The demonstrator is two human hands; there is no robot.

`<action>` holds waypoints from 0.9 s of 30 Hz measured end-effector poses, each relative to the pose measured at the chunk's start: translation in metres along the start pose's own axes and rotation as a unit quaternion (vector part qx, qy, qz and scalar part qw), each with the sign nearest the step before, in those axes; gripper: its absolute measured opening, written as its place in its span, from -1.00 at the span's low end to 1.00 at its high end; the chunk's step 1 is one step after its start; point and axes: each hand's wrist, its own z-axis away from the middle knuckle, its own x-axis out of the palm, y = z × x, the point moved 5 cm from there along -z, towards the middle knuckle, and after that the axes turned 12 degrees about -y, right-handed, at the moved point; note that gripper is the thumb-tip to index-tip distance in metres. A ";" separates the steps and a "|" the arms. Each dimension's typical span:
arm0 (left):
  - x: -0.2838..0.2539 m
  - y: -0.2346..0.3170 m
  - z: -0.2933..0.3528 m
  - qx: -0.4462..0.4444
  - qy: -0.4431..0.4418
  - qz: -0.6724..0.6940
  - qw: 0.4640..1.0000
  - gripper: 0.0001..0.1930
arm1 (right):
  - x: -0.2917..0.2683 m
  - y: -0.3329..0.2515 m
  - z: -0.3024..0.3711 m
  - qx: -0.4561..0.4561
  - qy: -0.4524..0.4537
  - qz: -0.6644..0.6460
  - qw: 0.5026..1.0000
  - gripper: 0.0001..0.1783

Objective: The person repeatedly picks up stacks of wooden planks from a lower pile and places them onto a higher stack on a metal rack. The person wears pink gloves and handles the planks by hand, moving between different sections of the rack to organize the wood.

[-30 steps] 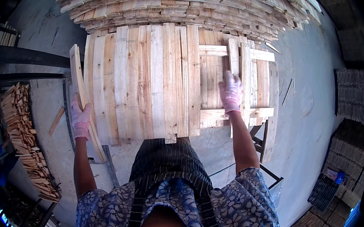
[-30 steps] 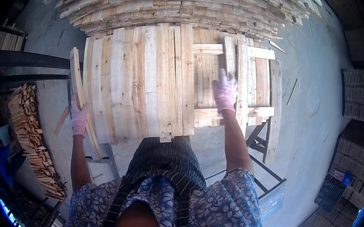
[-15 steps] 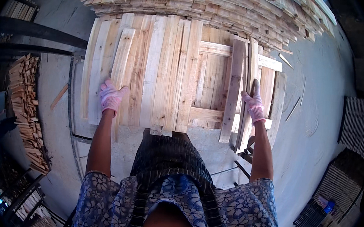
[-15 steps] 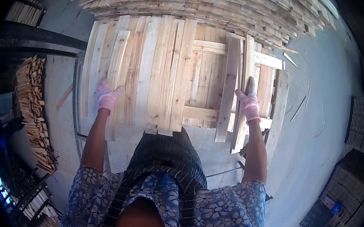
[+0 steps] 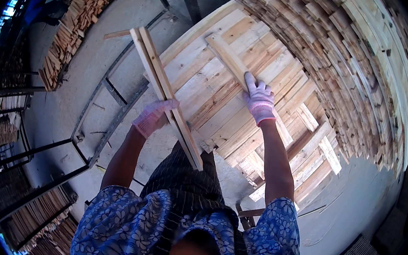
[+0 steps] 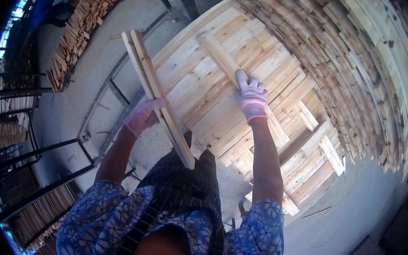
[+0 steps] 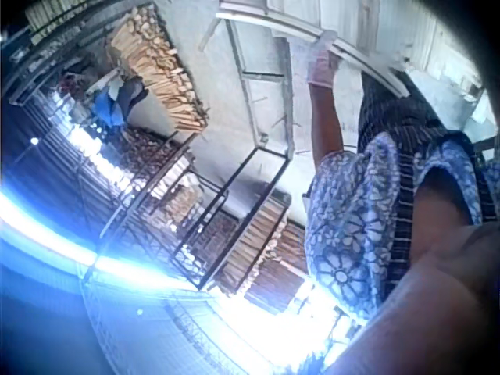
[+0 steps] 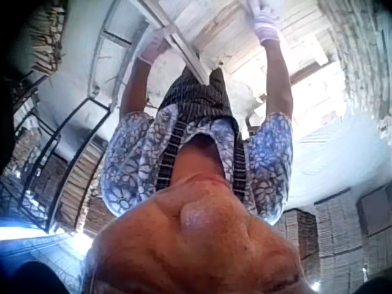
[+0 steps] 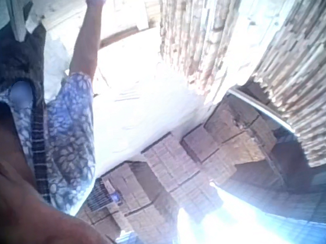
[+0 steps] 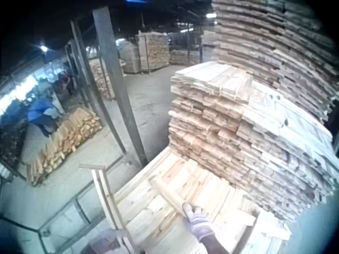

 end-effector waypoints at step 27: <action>-0.004 -0.122 0.009 0.165 -0.022 -0.079 0.983 -0.53 | -0.099 0.054 -0.185 -0.005 0.021 -0.015 1.000 -0.15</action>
